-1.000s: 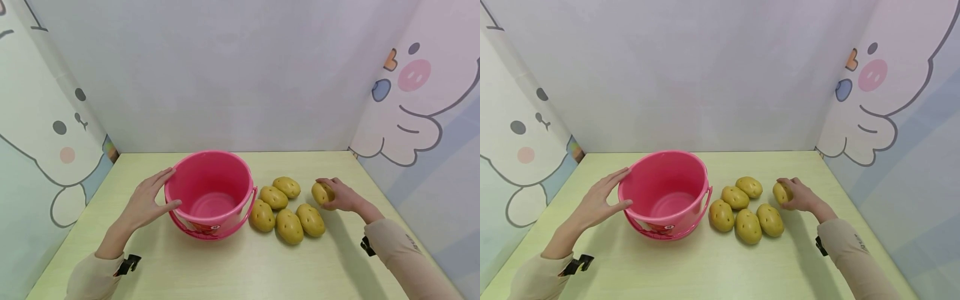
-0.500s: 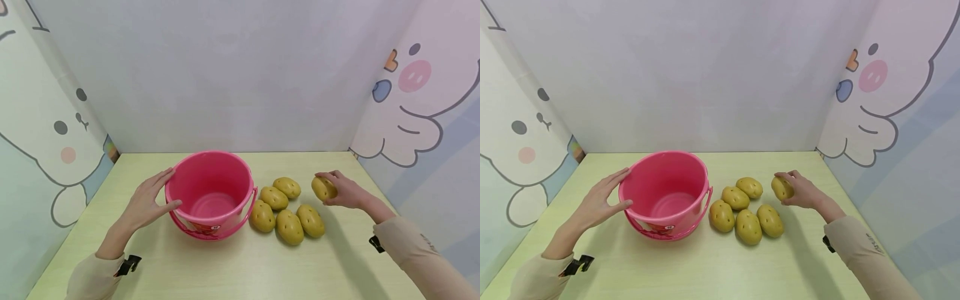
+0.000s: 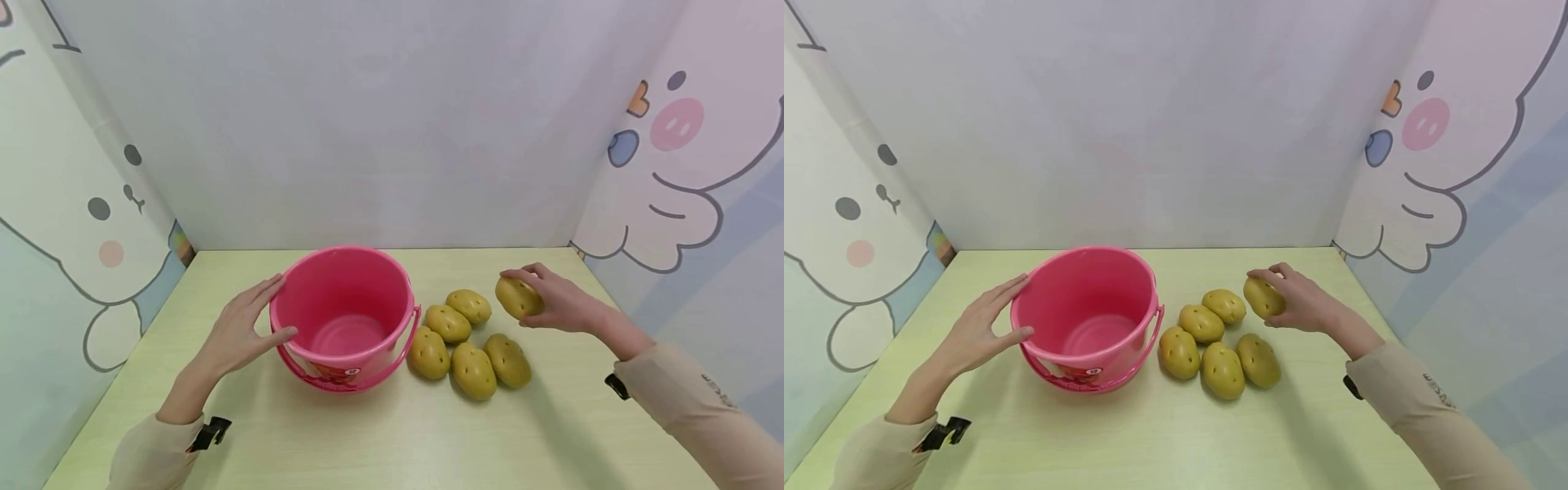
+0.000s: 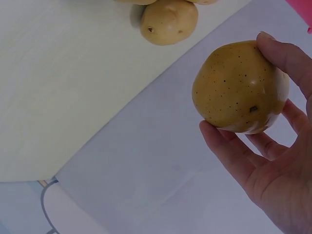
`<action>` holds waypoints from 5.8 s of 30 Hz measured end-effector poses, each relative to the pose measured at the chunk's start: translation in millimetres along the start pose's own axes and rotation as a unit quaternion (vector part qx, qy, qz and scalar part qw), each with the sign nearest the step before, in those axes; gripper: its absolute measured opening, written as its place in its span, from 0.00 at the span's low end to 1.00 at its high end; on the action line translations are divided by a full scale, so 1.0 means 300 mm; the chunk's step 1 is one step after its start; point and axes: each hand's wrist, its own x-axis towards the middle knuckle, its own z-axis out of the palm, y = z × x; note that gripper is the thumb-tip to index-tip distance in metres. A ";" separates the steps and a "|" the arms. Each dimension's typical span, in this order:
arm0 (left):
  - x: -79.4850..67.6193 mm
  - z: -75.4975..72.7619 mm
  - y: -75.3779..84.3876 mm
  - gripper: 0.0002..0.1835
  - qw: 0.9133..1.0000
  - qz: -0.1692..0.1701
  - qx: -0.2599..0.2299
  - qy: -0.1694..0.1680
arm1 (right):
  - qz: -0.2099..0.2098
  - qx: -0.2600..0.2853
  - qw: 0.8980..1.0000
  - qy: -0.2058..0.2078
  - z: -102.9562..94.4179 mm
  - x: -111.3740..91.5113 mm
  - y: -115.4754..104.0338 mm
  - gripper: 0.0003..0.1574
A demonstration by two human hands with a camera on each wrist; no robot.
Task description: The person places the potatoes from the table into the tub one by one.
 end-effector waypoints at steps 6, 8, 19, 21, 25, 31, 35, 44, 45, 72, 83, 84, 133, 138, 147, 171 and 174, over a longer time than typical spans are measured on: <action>0.001 0.000 0.001 0.43 1.000 0.001 0.001 0.001 | -0.029 -0.014 0.999 -0.002 -0.035 0.024 -0.051 0.47; 0.000 0.000 0.000 0.43 1.000 0.000 0.002 0.001 | -0.039 -0.020 0.999 0.000 -0.048 0.032 -0.069 0.47; -0.002 -0.001 -0.001 0.43 1.000 -0.001 0.000 0.000 | -0.088 -0.045 0.995 0.001 -0.106 0.084 -0.151 0.46; -0.002 0.000 -0.002 0.43 1.000 0.000 0.000 -0.001 | -0.091 -0.045 0.995 -0.007 -0.117 0.094 -0.168 0.46; -0.002 0.000 -0.003 0.43 1.000 0.001 0.001 -0.002 | -0.100 -0.050 0.994 -0.017 -0.140 0.118 -0.202 0.46; -0.001 -0.001 -0.003 0.43 1.000 -0.001 0.002 -0.003 | -0.114 -0.055 0.991 -0.030 -0.175 0.161 -0.251 0.46; 0.000 -0.001 -0.004 0.43 1.000 -0.003 0.003 -0.006 | -0.117 -0.050 0.991 -0.049 -0.191 0.191 -0.288 0.46; 0.000 -0.002 -0.004 0.43 1.000 -0.004 0.005 -0.008 | -0.129 -0.027 0.988 -0.085 -0.213 0.263 -0.380 0.45; 0.000 -0.002 -0.003 0.44 1.000 -0.005 0.004 -0.009 | -0.131 -0.026 0.987 -0.086 -0.215 0.272 -0.391 0.44; -0.003 -0.003 0.001 0.44 1.000 -0.012 0.003 -0.010 | -0.118 0.004 0.979 -0.165 -0.176 0.519 -0.614 0.48; -0.005 -0.001 0.001 0.44 1.000 -0.010 0.004 -0.011 | -0.050 -0.016 0.974 -0.220 -0.122 0.601 -0.662 0.51; -0.005 -0.001 0.001 0.44 1.000 -0.010 0.004 -0.011 | -0.041 -0.013 0.974 -0.223 -0.116 0.607 -0.664 0.51; 0.000 -0.004 0.006 0.43 1.000 -0.011 0.005 -0.013 | 0.132 0.047 0.967 -0.213 0.034 0.677 -0.685 0.55; -0.001 -0.005 0.008 0.44 1.000 -0.010 0.006 -0.014 | 0.053 0.051 0.982 -0.174 0.018 0.676 -0.648 0.52; -0.003 -0.003 0.008 0.45 1.000 -0.014 0.005 -0.014 | -0.051 0.025 0.990 -0.133 -0.011 0.653 -0.540 0.45; -0.005 0.000 0.001 0.44 1.000 -0.007 0.004 -0.011 | -0.123 0.002 0.992 -0.022 0.001 0.468 -0.262 0.39; -0.005 0.000 0.001 0.44 1.000 -0.008 0.004 -0.011 | -0.112 0.005 0.993 -0.023 0.013 0.445 -0.225 0.40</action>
